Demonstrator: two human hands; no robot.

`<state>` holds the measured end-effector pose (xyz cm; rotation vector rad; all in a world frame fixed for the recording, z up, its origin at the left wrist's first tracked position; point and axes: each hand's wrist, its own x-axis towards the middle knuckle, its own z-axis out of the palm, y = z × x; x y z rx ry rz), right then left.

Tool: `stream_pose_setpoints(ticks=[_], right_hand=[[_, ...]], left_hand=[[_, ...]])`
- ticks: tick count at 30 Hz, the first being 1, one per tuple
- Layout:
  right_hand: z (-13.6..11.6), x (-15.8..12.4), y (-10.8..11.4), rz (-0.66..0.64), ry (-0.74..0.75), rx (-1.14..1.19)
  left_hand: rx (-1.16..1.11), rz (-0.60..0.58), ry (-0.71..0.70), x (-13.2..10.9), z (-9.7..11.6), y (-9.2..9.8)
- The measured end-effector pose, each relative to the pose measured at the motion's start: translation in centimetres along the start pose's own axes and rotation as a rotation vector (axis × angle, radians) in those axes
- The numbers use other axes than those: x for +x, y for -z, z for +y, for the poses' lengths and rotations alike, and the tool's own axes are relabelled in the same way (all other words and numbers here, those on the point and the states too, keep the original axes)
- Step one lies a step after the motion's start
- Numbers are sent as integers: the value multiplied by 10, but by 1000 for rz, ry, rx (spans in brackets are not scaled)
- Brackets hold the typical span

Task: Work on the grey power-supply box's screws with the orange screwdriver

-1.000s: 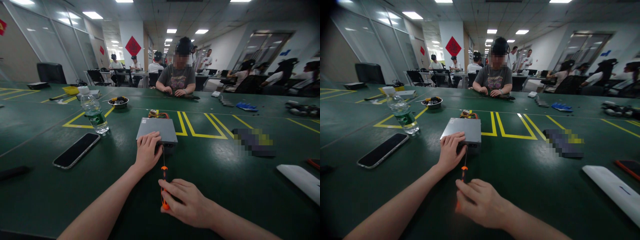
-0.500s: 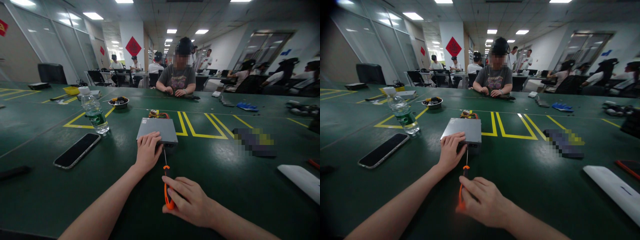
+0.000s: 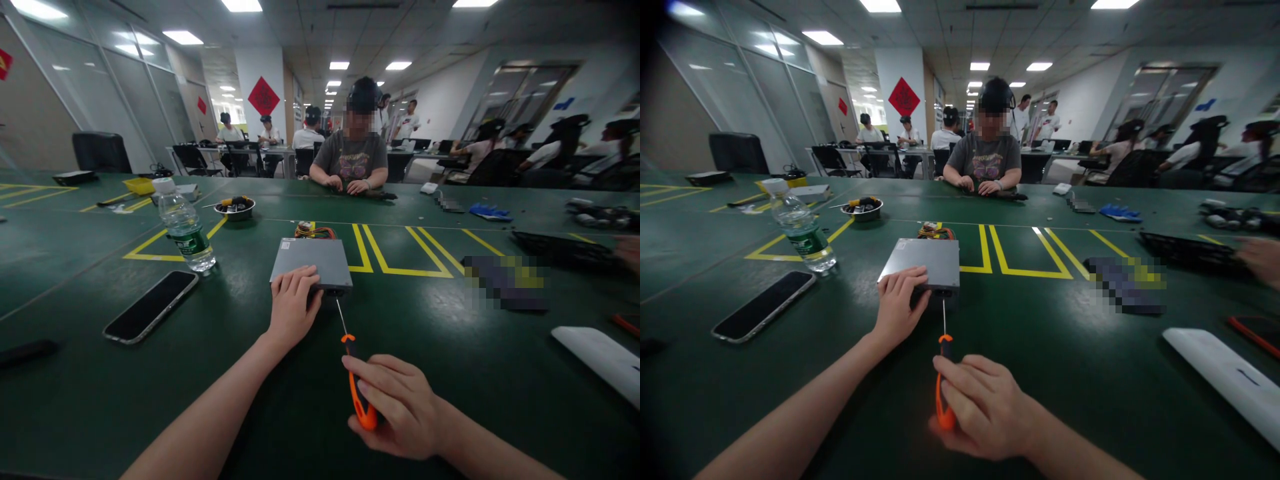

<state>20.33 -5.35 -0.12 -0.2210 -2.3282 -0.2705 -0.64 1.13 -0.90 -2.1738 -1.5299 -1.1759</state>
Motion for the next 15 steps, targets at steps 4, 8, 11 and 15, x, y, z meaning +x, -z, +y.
stream_pose_setpoints(ticks=[4,8,11,15], right_hand=[[4,-5,9,26,-40,-24],[6,-6,9,18,-41,-13],[6,-7,7,9,-32,-8],[6,-8,7,-1,-26,-14]], left_hand=[[8,-6,-5,1,0,0],[12,-6,-3,0,0,0],[17,-13,-2,0,0,0],[21,-24,0,0,0,1]])
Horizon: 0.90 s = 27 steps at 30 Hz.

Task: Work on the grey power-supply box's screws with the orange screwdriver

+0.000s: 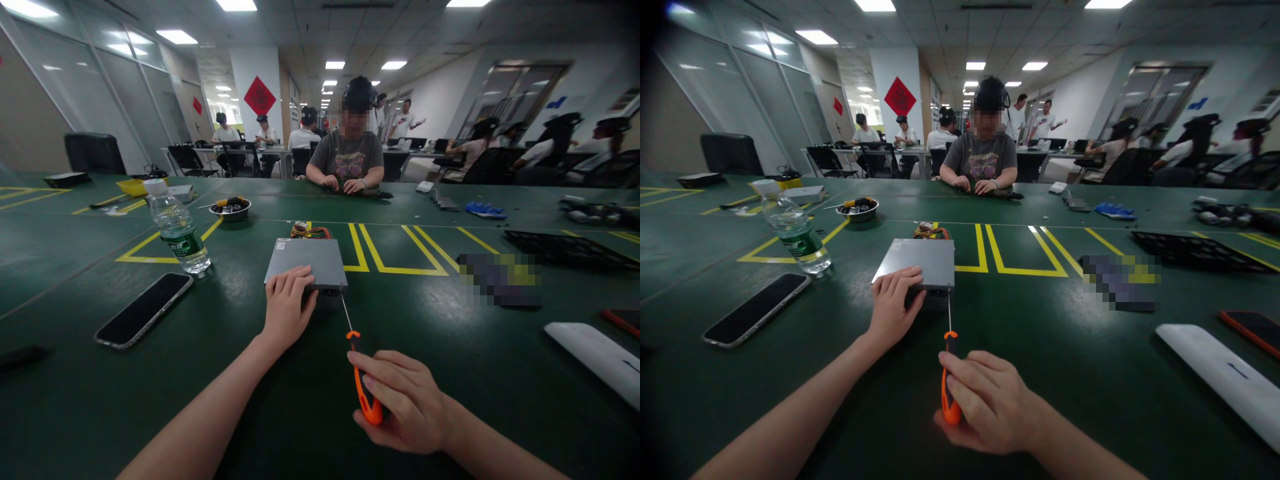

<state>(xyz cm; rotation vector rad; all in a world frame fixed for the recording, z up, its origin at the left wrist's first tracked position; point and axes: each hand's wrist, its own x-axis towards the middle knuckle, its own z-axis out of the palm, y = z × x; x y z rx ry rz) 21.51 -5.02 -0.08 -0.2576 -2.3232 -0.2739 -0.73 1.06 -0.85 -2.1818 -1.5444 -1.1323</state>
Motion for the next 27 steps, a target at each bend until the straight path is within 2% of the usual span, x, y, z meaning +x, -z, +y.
stream_pose_setpoints(ticks=[14,21,27], right_hand=[[-3,6,3,-20,-1,-35],[-9,18,3,-120,-43,-114],[-7,18,6,-201,-106,38]], left_hand=[[-7,13,-4,1,2,1],[-6,18,-6,0,2,0],[-17,10,-16,1,1,2]])
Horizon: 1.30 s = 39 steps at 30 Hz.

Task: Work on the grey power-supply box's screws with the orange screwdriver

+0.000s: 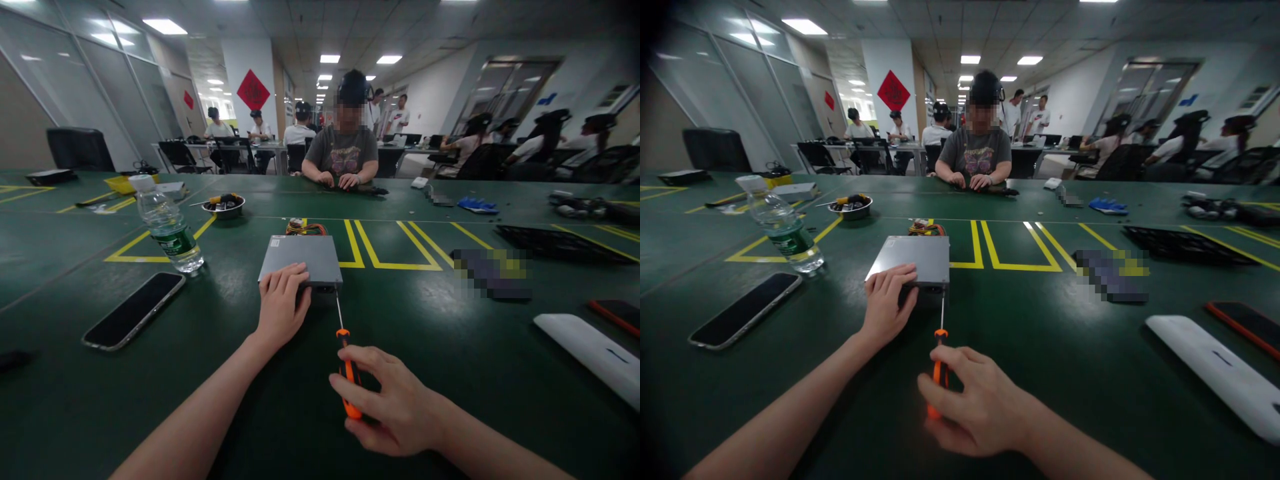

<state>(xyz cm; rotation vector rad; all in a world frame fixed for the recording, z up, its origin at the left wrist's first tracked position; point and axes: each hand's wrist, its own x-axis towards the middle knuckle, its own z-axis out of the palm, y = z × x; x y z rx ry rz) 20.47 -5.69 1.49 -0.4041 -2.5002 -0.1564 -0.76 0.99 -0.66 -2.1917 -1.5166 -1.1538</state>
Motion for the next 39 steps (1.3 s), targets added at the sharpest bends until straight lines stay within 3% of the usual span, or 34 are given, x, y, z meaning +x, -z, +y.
stream_pose_setpoints(ticks=[10,18,24,33,39], right_hand=[[-1,-2,-10,84,48,1],[-3,1,-3,-61,46,-14],[-4,-1,-9,90,70,-9],[-4,2,-6,-57,48,-16],[-5,2,-11,53,56,-39]], left_hand=[[9,-44,-60,-1,-3,4],[18,-40,-89,-2,-6,4],[4,-36,-78,-2,-5,5],[-10,-39,-59,-2,-5,4],[-10,-37,-57,-1,-5,5]])
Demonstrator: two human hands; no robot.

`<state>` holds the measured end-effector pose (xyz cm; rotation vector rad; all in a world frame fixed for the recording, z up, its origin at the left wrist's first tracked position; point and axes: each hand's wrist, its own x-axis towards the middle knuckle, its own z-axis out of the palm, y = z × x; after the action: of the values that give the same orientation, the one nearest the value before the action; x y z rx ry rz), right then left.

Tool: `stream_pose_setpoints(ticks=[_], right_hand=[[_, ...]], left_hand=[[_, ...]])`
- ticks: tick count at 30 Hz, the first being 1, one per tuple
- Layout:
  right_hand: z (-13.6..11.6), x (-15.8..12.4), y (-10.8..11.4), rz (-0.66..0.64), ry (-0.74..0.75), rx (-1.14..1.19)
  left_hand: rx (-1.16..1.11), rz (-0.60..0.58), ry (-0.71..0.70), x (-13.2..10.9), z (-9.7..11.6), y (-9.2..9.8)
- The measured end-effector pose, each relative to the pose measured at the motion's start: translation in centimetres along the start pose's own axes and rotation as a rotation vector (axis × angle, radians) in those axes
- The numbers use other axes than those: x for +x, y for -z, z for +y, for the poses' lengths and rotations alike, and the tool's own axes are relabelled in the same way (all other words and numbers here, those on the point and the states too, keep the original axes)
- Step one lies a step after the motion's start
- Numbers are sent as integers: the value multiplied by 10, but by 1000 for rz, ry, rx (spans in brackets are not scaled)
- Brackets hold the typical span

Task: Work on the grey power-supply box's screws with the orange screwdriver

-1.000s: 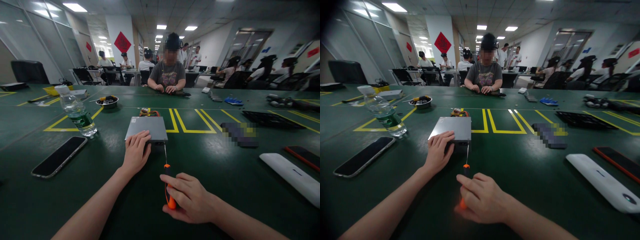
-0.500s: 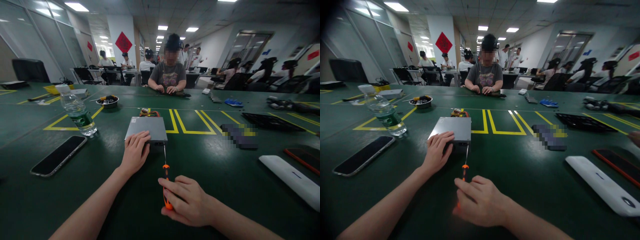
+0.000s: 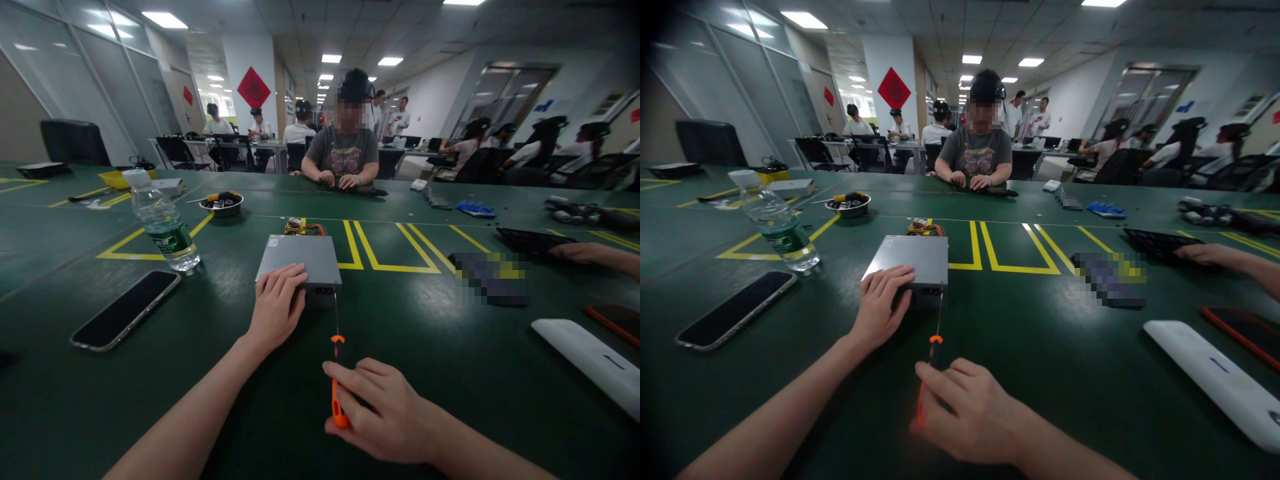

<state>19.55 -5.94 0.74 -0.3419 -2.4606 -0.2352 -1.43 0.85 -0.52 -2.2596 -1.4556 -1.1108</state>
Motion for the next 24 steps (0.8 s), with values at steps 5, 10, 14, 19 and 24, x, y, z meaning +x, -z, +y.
stream_pose_setpoints(ticks=[5,10,14,19,24], right_hand=[[0,0,4,-39,-55,25],[-2,3,3,-113,-42,-22],[-4,1,-6,-65,-24,13],[-2,-3,-7,-115,-81,46],[-3,1,-2,-179,-51,8]], left_hand=[[-4,-3,5,-1,0,0],[-9,-12,10,-1,-1,-1],[-12,0,2,-1,-1,0],[-20,7,0,-1,-1,0],[-20,1,3,-2,-1,-1]])
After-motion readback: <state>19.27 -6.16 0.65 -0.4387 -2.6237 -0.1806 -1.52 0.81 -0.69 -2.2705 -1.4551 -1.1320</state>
